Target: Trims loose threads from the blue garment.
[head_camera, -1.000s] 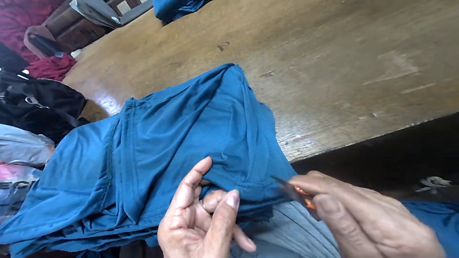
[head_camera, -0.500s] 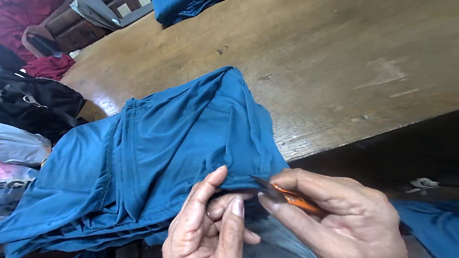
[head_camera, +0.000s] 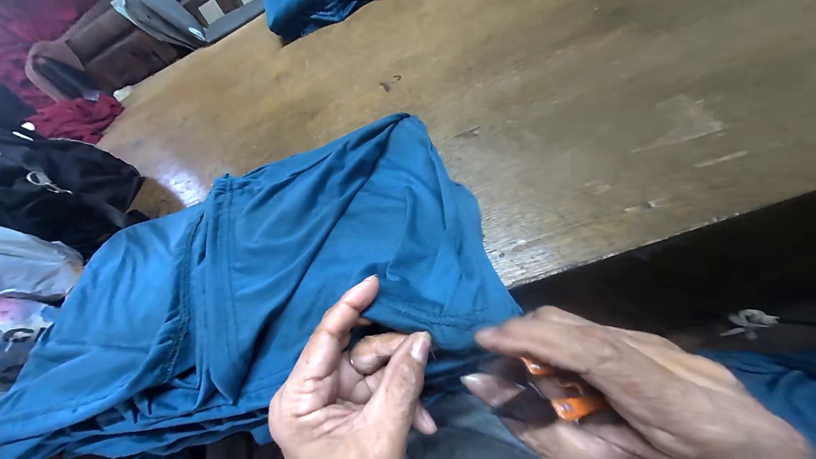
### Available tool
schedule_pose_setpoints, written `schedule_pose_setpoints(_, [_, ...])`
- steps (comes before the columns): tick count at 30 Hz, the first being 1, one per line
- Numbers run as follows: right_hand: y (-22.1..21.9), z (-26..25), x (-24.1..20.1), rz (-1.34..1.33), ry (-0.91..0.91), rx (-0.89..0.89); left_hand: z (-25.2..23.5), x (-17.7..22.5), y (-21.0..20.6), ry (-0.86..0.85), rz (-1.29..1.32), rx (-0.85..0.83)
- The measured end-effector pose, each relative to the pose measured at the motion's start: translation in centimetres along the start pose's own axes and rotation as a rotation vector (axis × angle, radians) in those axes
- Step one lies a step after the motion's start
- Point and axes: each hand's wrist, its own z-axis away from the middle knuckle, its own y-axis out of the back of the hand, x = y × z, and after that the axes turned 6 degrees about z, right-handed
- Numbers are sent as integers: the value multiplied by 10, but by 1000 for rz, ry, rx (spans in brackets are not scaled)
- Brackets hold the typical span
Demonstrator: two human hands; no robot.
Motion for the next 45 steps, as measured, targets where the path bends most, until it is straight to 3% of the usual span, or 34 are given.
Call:
schedule_pose_setpoints(6, [-11,-12,5,95,156,21,4,-2,-1,17,-36,-6])
schedule_pose_setpoints(13, [-7,14,-8,-42,262,-332,-1,-2,-2,26,-4,22])
schedule_pose_setpoints(17, [1,25,-4,-202,228,-505,1,-1,0,12,-16,-28])
schedule_pose_setpoints(20, [15,24,-2,-241,103,-446,2,2,2,46,-37,-34])
schedule_pose_setpoints(27, [21,16,4,-154,-204,-116,2,7,-4,119,-4,8])
schedule_pose_setpoints(33, [12,3,-2,-196,-190,-31,1,12,-4,221,93,7])
schedule_pose_setpoints(39, [0,-3,-6,-9,-79,30,5,9,-6,185,84,-32])
schedule_pose_setpoints(42, [3,-2,-3,58,-28,-28,4,7,-2,138,52,-32])
schedule_pose_setpoints(45, [8,3,3,-44,-28,-178,2,9,-1,139,26,-17])
